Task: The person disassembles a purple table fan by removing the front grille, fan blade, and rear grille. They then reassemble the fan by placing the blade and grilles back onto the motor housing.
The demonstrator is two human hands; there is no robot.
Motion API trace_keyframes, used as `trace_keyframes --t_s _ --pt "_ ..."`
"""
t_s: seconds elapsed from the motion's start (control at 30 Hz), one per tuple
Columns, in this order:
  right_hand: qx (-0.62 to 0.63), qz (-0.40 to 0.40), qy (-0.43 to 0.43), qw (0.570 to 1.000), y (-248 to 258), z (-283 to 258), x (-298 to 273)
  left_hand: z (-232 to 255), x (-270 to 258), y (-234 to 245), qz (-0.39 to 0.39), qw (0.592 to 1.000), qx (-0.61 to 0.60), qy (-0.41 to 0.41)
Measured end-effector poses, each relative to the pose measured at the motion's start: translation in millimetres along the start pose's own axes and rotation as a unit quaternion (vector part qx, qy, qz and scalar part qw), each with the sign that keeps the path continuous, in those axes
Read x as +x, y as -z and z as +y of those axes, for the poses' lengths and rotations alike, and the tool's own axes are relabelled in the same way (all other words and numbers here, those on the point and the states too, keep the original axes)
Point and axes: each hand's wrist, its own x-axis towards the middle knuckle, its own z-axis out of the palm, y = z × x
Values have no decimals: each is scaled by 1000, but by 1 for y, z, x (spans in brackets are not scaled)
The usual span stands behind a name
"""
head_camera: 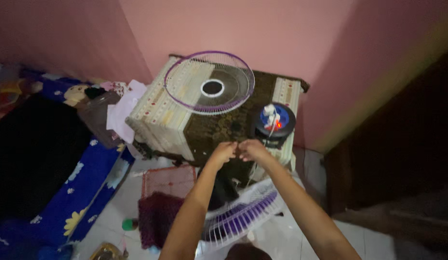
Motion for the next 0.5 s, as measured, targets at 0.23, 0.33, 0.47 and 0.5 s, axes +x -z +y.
trace_keyframes --t_s 0.23,0.33,0.47,0.5 --pt "17 27 148 989 -29 -52 -123 56 -112 -44 -49 993 -66 -85" --pt "96 48 164 981 -38 -66 -181 72 -149 -66 -72 983 -104 -134" --pt "191 -4 137 972 -41 -71 -259 82 -208 -100 -67 964 -124 -225" --pt "202 -14 126 971 -38 -67 -271 81 -225 -104 -78 968 -110 -210"
